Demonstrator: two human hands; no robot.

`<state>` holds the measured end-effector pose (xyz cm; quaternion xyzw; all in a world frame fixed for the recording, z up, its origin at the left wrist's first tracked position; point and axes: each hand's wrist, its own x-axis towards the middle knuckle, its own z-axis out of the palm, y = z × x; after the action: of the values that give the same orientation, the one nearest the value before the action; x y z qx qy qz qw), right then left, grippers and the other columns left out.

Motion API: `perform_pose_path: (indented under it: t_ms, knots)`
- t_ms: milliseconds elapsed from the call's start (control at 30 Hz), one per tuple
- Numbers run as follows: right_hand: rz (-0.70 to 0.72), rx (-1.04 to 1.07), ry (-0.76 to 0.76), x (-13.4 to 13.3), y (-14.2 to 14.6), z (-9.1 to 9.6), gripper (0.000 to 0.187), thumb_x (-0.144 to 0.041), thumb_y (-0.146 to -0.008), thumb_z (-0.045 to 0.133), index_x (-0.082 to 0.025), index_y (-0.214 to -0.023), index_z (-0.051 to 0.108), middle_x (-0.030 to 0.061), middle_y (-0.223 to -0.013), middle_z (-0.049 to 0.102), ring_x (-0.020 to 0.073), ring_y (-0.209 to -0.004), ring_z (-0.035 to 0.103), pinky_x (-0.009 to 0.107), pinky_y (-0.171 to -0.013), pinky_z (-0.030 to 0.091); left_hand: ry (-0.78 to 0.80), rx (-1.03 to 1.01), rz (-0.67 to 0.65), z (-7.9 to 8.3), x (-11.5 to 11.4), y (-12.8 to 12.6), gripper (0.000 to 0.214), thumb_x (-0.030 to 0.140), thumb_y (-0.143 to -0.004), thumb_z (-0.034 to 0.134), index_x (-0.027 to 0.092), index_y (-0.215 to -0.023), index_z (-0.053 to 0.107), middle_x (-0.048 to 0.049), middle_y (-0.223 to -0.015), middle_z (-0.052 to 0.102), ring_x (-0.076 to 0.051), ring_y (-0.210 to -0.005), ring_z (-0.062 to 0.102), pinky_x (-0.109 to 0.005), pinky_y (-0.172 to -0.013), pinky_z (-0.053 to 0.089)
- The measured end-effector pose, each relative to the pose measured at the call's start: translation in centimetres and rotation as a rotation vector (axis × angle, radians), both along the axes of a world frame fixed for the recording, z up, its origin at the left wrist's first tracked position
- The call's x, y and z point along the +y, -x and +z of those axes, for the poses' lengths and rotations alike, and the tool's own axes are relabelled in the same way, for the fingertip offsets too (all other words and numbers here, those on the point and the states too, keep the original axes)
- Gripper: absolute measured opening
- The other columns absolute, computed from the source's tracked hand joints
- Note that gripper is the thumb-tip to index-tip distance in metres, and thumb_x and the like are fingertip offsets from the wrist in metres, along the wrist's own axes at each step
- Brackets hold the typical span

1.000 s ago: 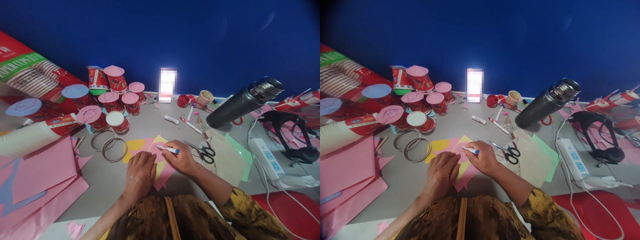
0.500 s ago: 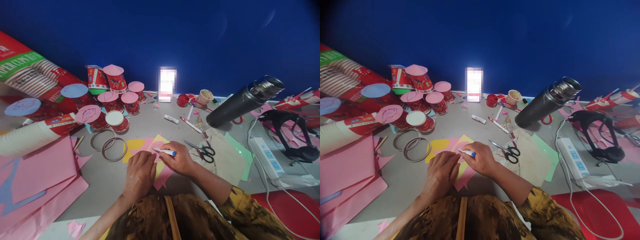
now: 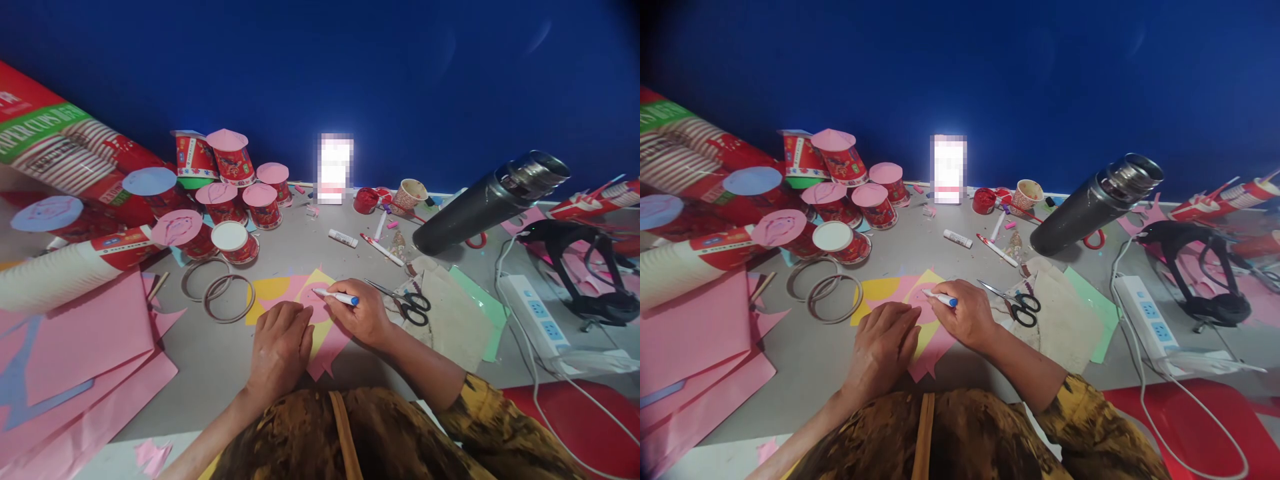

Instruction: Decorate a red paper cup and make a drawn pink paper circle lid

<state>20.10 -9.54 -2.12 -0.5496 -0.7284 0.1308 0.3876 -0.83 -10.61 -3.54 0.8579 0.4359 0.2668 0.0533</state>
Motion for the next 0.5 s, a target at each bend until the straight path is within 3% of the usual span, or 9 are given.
perform_pose_path:
  t_ms: [367, 500]
  knots:
    - [-0.087, 0.074, 0.08, 0.2, -0.8, 1.0, 0.016, -0.033, -0.098, 0.066, -0.023, -0.089, 0.075, 0.0048, -0.08, 0.08, 0.0192, -0.072, 0.073, 0.028, -0.071, 0.055, 0.017, 0.003, 0.004, -0.3, 0.0, 0.1, 0.02, 0.02, -0.101, 0.058, 0.019, -0.115, 0.072, -0.0096, -0.108, 0.073, -0.028, -0.103, 0.065, -0.043, -0.085, 0.047]
    - [-0.051, 0.075, 0.066, 0.3, -0.6, 1.0, 0.015, -0.032, -0.098, 0.066, -0.023, -0.09, 0.075, 0.0054, -0.082, 0.08, 0.0196, -0.073, 0.074, 0.028, -0.072, 0.055, 0.014, 0.009, 0.009, -0.1, 0.0, 0.0, 0.021, 0.02, -0.102, 0.056, 0.019, -0.116, 0.072, -0.0101, -0.107, 0.074, -0.028, -0.103, 0.066, -0.042, -0.085, 0.048]
